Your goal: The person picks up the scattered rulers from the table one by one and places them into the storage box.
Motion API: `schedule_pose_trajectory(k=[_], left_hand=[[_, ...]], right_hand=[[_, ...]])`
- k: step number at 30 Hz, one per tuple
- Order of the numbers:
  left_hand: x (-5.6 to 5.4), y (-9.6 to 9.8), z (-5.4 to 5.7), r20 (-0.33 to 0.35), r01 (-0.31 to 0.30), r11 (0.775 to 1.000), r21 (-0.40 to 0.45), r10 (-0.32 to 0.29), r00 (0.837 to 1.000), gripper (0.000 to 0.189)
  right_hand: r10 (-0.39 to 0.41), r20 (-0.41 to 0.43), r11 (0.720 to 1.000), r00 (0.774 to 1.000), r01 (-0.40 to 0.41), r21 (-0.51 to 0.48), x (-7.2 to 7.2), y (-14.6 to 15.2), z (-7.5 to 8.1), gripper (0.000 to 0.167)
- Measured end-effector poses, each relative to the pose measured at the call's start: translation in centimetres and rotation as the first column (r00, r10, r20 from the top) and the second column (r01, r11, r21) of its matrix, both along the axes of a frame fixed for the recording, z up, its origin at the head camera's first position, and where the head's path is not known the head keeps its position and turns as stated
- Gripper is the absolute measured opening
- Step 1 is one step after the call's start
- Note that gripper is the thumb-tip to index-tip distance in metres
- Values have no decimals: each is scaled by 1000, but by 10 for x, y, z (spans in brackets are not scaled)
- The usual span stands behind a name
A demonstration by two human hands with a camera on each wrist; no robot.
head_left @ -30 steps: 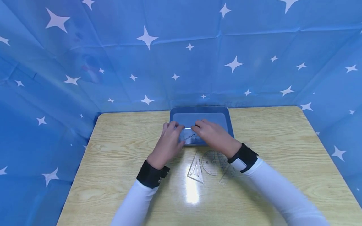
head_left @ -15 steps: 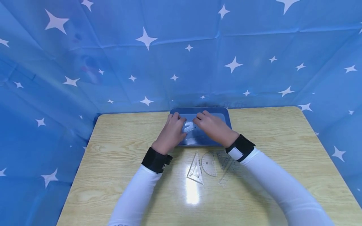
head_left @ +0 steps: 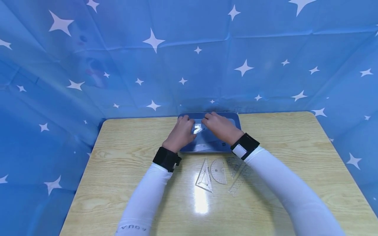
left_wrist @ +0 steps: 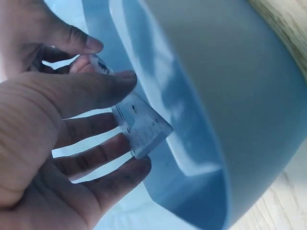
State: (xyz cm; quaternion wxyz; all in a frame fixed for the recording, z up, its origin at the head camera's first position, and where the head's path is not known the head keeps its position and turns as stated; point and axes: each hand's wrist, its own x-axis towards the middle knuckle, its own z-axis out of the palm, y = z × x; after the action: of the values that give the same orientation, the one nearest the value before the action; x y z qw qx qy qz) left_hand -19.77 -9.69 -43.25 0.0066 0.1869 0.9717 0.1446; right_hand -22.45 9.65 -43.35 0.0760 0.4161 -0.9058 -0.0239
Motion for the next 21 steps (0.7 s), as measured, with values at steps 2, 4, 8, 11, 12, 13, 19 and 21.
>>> schedule_pose_trajectory(k=[2, 4, 8, 11, 12, 13, 19, 21], left_hand=[[-2, -1, -4, 12, -4, 1000, -9, 4, 1000, 29], [-5, -1, -7, 16, -2, 1000, -23, 2, 1000, 28], [-9, -1, -11, 26, -1, 999, -51, 2, 1000, 33], [-12, 1, -14, 39, 4, 997, -77, -1, 999, 38], [-13, 1, -15, 46, 10, 996, -85, -6, 999, 38], [-14, 2, -16, 52, 16, 996, -92, -11, 999, 38], [-21, 5, -21, 84, 16, 995, -98, -8, 996, 34], [-23, 5, -23, 95, 5, 995, -98, 5, 995, 32]], right_hand=[[-5, 11, 1000, 1000, 4, 17, -4, -3, -4, 22], [-11, 19, 999, 1000, 10, 30, -8, -6, -8, 21], [-22, 42, 999, 999, 20, 46, -13, -11, -12, 23], [-43, 67, 998, 997, 39, 59, -15, -14, -13, 25], [-52, 77, 997, 996, 48, 64, -16, -14, -13, 26], [-64, 88, 996, 994, 57, 72, -16, -15, -14, 27], [-92, 110, 995, 990, 87, 47, -20, -17, -20, 26], [-95, 118, 995, 989, 92, 26, -21, -18, -22, 25]])
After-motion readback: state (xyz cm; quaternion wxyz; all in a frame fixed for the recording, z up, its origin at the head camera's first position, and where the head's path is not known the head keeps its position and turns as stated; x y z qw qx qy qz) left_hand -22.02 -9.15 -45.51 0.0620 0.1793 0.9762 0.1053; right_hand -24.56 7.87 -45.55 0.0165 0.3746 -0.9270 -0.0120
